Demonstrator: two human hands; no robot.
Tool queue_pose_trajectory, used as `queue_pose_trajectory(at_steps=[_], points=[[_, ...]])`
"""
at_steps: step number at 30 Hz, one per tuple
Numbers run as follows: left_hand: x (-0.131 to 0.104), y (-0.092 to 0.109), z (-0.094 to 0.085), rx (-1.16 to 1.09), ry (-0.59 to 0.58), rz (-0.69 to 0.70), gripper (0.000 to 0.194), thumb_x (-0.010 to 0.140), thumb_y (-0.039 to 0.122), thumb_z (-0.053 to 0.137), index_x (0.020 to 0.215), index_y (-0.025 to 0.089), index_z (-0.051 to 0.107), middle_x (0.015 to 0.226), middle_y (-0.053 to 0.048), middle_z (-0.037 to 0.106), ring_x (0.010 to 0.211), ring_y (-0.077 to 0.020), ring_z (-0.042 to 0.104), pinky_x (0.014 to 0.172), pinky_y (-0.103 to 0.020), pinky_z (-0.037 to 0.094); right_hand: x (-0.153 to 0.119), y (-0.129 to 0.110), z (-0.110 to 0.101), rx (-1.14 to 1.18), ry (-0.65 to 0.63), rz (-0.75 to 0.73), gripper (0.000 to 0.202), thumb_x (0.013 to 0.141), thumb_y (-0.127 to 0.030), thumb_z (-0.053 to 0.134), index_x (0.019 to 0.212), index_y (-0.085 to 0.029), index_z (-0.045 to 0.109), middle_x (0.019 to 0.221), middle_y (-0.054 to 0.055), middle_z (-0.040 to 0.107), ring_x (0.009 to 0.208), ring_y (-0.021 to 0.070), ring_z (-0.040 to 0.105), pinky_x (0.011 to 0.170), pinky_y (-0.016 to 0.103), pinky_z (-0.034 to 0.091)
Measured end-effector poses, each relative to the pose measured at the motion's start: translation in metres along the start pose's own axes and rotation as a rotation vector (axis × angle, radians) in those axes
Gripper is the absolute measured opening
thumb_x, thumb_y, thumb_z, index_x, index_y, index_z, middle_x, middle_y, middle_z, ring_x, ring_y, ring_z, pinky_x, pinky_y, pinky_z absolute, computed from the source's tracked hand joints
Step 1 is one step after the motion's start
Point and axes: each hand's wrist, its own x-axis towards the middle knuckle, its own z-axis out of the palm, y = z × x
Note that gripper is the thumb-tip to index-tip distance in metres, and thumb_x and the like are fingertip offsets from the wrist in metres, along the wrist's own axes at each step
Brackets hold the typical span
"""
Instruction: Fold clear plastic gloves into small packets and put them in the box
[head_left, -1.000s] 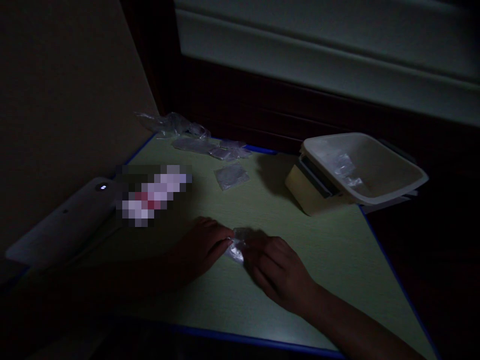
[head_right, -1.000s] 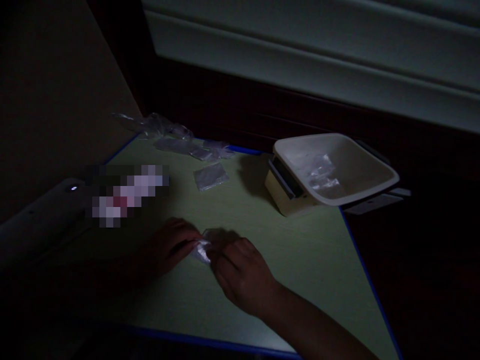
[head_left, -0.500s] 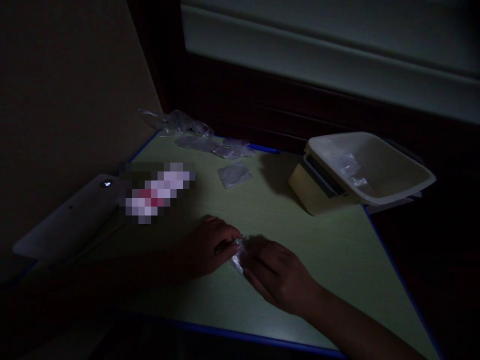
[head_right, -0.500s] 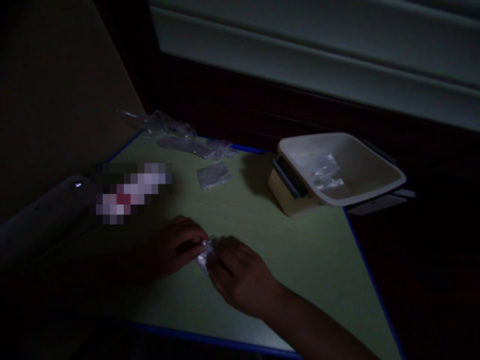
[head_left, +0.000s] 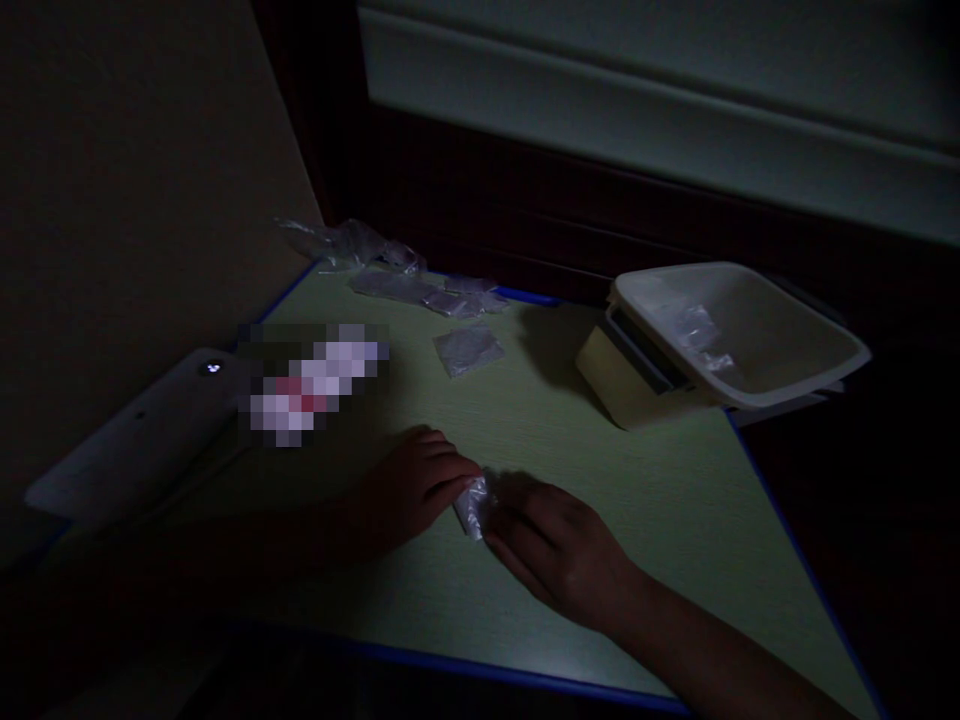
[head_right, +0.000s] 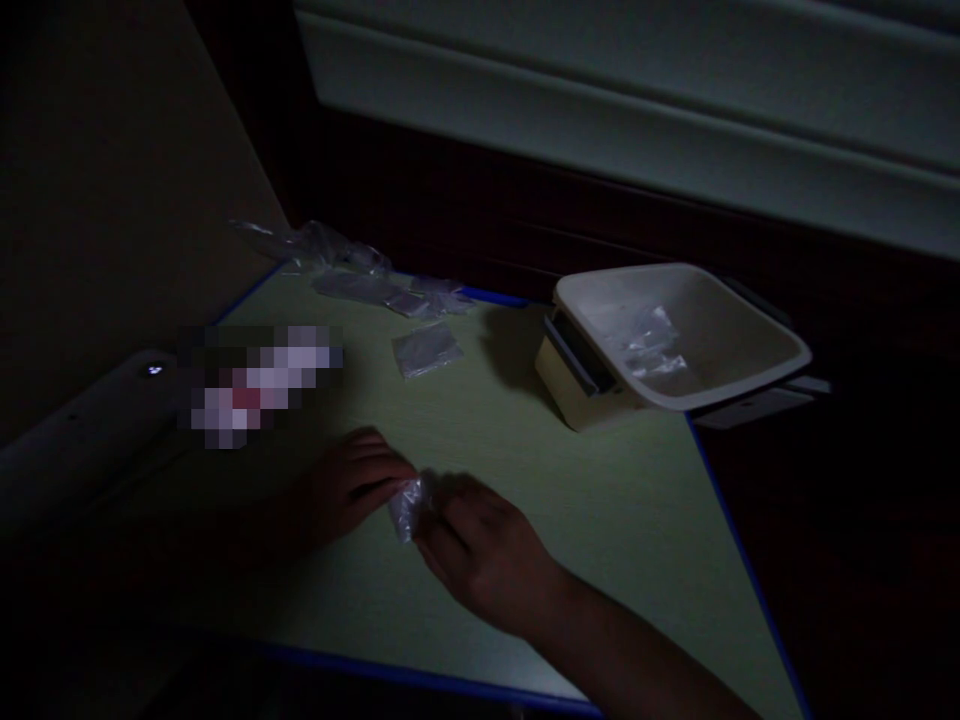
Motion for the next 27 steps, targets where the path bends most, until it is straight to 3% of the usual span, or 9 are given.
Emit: queue_pose_trajectory(at_steps=[8, 13, 20, 23, 27], points=[[-0.001, 0.007, -0.006, -0.027, -0.016, 0.031, 0.025, 0.094, 0.023, 0.041, 0.093, 0.015, 0.065, 0.079, -0.003, 0.063, 0.080, -0.0177, 0.052, 0.078, -0.033, 0.038, -0.008, 0.003, 0.005, 0.074, -0.067, -0.003, 0.017, 0.092, -0.013, 0.050, 0.090, -0.012, 0.067, 0.092, 0.010, 0.070, 0.092, 0.0211, 0.066, 0.083, 0.035, 0.058], [-0.005, -0.001, -0.002, -0.009, -0.033, 0.078, 0.026, 0.092, 0.017, 0.040, 0.102, 0.018, 0.064, 0.085, -0.003, 0.062, 0.084, -0.0185, 0.049, 0.080, -0.034, 0.035, -0.006, 0.001, 0.002, 0.086, -0.099, 0.024, 0.022, 0.093, -0.010, 0.045, 0.096, -0.012, 0.067, 0.095, 0.010, 0.070, 0.093, 0.0200, 0.066, 0.087, 0.034, 0.056], [-0.005, -0.003, 0.003, 0.080, -0.043, 0.039, 0.027, 0.094, 0.020, 0.038, 0.106, 0.018, 0.063, 0.088, -0.005, 0.062, 0.086, -0.0209, 0.046, 0.080, -0.036, 0.033, -0.009, 0.002, 0.002, -0.054, -0.034, -0.101, 0.015, 0.089, -0.008, 0.052, 0.089, -0.012, 0.066, 0.087, 0.009, 0.072, 0.077, 0.0194, 0.066, 0.079, 0.036, 0.057], [-0.003, -0.001, -0.001, 0.013, -0.052, 0.015, 0.028, 0.095, 0.018, 0.035, 0.104, 0.016, 0.061, 0.088, -0.005, 0.061, 0.086, -0.0200, 0.047, 0.080, -0.035, 0.035, -0.008, 0.001, 0.002, -0.026, -0.022, -0.062, 0.013, 0.088, -0.009, 0.054, 0.094, -0.012, 0.065, 0.091, 0.010, 0.071, 0.085, 0.0201, 0.067, 0.082, 0.036, 0.057], [-0.003, -0.001, -0.003, -0.063, -0.039, 0.058, 0.027, 0.092, 0.015, 0.033, 0.099, 0.015, 0.060, 0.087, -0.005, 0.059, 0.083, -0.0184, 0.049, 0.079, -0.033, 0.038, -0.005, 0.002, -0.001, 0.096, 0.009, 0.099, 0.015, 0.090, -0.011, 0.051, 0.101, -0.010, 0.062, 0.094, 0.014, 0.069, 0.091, 0.0200, 0.066, 0.079, 0.032, 0.058]])
